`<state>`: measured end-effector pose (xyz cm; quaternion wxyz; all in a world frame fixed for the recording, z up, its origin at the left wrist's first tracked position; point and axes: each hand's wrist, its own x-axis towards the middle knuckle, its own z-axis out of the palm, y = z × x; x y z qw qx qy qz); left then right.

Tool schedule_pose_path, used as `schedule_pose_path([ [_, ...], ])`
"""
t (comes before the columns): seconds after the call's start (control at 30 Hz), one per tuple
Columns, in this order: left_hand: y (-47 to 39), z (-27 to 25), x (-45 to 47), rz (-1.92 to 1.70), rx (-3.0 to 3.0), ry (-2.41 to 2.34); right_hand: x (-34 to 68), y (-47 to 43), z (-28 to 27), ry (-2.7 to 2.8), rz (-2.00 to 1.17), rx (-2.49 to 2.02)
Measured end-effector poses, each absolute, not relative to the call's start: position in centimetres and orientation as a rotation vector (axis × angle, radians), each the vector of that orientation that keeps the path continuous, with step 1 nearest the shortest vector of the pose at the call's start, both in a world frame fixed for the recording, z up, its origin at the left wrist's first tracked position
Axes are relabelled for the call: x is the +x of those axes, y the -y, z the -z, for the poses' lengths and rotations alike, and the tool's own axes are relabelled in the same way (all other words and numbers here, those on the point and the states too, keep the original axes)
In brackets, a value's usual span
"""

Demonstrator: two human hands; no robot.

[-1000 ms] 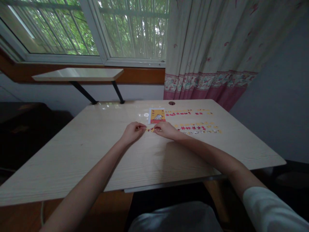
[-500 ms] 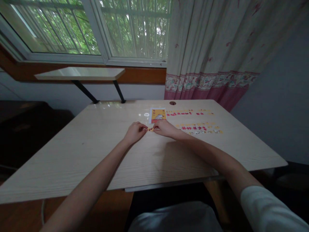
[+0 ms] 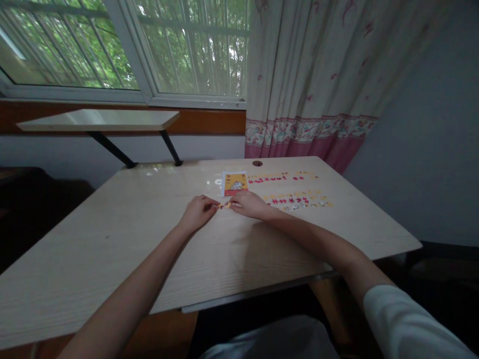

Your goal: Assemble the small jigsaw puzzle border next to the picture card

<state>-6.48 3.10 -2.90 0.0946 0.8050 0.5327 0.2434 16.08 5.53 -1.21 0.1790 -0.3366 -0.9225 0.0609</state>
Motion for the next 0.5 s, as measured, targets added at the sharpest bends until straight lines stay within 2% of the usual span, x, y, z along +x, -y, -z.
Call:
schedule_pose_path([
  [0.23, -3.1, 2.9, -6.4, -0.725, 2.401, -1.596, 22.6, -8.3, -0.5, 2.406, -0.011, -1.22],
  [0.5, -3.3, 2.8, -6.4, -0.704, 2.41, -1.582, 34.5, -14.2, -1.2, 1.933, 0.087, -1.98],
])
